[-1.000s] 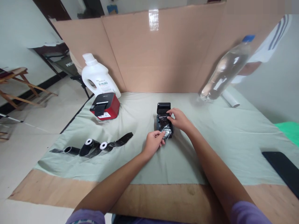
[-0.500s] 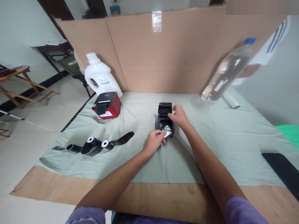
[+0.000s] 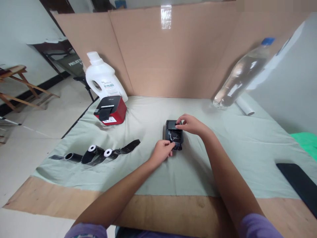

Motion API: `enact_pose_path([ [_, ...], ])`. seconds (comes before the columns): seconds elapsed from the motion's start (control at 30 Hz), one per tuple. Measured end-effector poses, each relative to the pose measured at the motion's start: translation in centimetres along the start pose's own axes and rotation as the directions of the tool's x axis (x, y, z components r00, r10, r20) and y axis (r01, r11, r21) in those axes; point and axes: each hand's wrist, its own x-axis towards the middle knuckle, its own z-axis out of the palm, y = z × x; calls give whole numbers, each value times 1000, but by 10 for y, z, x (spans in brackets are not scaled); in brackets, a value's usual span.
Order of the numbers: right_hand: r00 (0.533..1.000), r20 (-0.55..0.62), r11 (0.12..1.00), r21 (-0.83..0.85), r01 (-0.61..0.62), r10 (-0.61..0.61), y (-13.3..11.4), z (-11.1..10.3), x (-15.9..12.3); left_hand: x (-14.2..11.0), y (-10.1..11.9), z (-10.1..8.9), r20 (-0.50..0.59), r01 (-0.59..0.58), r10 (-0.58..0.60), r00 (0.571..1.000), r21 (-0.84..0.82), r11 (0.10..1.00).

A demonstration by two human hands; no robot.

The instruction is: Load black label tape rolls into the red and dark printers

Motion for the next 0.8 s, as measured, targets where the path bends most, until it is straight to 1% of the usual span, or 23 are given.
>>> enact_pose_path([
  [0.1,994,-20,993,-41,-112,111,-5,4,-1,-1,0,-1,43,29,-31,999,47,998],
  [0.2,975,24,975,-22,-219,219,-6,7,-1,-3,6,-7,87,74,-84,993,113,991],
  [0.23,969,40,970,-9,-244,245,-6,7,0,-2,10,-11,93,68,-83,992,152,986],
  [0.27,965,51,966,7,-259,259,-6,7,0,1,14,-17,81,34,-51,995,199,980],
  [0.33,959,70,959,50,-280,276,-7,6,0,11,24,-30,4,-82,84,996,299,951],
  [0.37,954,88,952,80,-295,288,-7,6,0,19,28,-37,-37,-131,153,988,336,933],
  [0.4,946,113,942,115,-315,303,-7,5,-1,28,32,-44,-58,-156,187,981,353,923],
  [0.43,938,142,930,148,-337,317,-8,4,-1,37,34,-49,-50,-150,177,983,340,929],
  [0.47,930,169,917,180,-356,328,-8,4,-2,45,35,-53,-16,-123,133,991,300,946],
  [0.53,921,206,897,238,-374,330,-7,5,-2,59,35,-56,81,-55,40,996,195,979],
  [0.57,921,210,888,266,-376,327,-5,6,-3,63,34,-56,113,-32,16,993,148,988],
  [0.67,923,168,847,367,-385,346,0,15,-2,66,28,-53,144,-26,15,989,71,997],
  [0.8,921,71,786,497,-366,384,6,32,-7,63,26,-52,158,-43,35,987,43,998],
])
